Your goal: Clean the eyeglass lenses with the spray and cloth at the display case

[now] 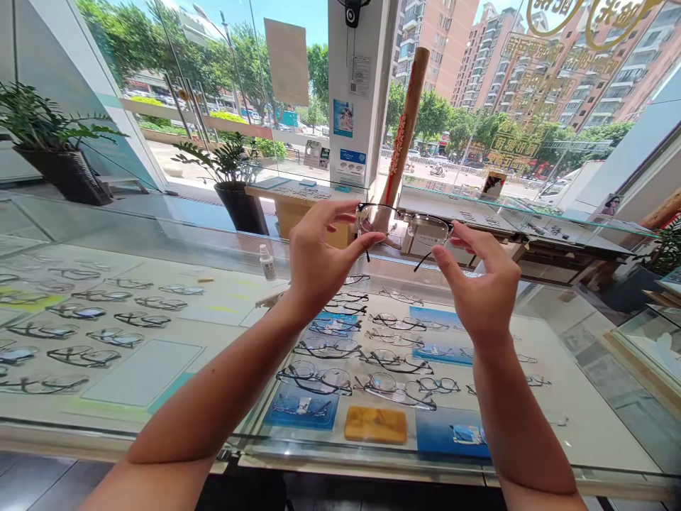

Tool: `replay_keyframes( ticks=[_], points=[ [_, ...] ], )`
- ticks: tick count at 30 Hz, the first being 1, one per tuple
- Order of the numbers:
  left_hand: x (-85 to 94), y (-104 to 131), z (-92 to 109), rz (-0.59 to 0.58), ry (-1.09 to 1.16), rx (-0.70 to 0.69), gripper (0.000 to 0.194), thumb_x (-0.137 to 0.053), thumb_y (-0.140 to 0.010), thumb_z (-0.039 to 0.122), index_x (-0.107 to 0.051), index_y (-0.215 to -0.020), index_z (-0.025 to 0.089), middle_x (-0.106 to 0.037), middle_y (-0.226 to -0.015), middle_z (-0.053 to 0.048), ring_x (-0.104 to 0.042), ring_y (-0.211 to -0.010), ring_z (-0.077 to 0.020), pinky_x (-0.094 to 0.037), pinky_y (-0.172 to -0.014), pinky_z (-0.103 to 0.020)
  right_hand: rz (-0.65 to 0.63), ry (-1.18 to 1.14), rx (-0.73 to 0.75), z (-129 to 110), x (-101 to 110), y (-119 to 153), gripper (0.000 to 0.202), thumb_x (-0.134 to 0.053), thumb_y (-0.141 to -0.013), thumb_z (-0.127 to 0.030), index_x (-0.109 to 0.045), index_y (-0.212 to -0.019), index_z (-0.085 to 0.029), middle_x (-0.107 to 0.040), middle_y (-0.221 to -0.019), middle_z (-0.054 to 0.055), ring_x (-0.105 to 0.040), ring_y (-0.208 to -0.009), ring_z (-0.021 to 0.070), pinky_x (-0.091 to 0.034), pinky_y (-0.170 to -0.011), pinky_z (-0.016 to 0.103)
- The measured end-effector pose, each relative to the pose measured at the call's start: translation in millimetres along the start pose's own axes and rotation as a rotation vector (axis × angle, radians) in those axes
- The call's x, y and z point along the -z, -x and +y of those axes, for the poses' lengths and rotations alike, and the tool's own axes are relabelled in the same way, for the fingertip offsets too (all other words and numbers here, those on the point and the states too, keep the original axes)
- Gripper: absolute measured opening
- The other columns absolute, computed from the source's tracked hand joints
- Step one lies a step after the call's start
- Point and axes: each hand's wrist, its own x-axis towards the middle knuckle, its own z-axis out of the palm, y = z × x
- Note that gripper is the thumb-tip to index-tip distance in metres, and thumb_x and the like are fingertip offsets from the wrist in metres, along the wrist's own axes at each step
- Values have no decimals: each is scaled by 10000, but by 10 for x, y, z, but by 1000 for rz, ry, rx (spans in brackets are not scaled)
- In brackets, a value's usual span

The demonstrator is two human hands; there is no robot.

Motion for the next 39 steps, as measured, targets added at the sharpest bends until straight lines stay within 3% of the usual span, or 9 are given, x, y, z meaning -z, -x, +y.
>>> replay_keyframes(
  ticks=[11,29,39],
  points=[
    [14,1,20,26,-92,-94,517,-851,-864,647,-748,-1225,291,-799,-1096,-57,-750,-973,-243,-631,-883,-426,-85,-12,-65,60,-19,17,410,-736,-1001,-475,-747,-1338,-241,-815,-1211,101,-783,-1046,286,-631,-959,540],
    [-18,-39,-142,-75,89,22,499,-903,-835,587,-789,-1210,278,-830,-1169,-79,-819,-1004,-241,-697,-901,-397,21,16,34,-16,2,-1,331,-771,-995,-486,-753,-1244,-269,-794,-1118,64,-760,-1031,275,-638,-945,497],
    [-21,-29,-135,-43,42,-43,468,-901,-853,553,-776,-1215,286,-825,-1145,-64,-811,-991,-233,-680,-876,-388,-2,-10,14,10,0,-5,352,-782,-989,-463,-752,-1268,-251,-797,-1143,75,-766,-1061,277,-632,-964,496]
  ],
)
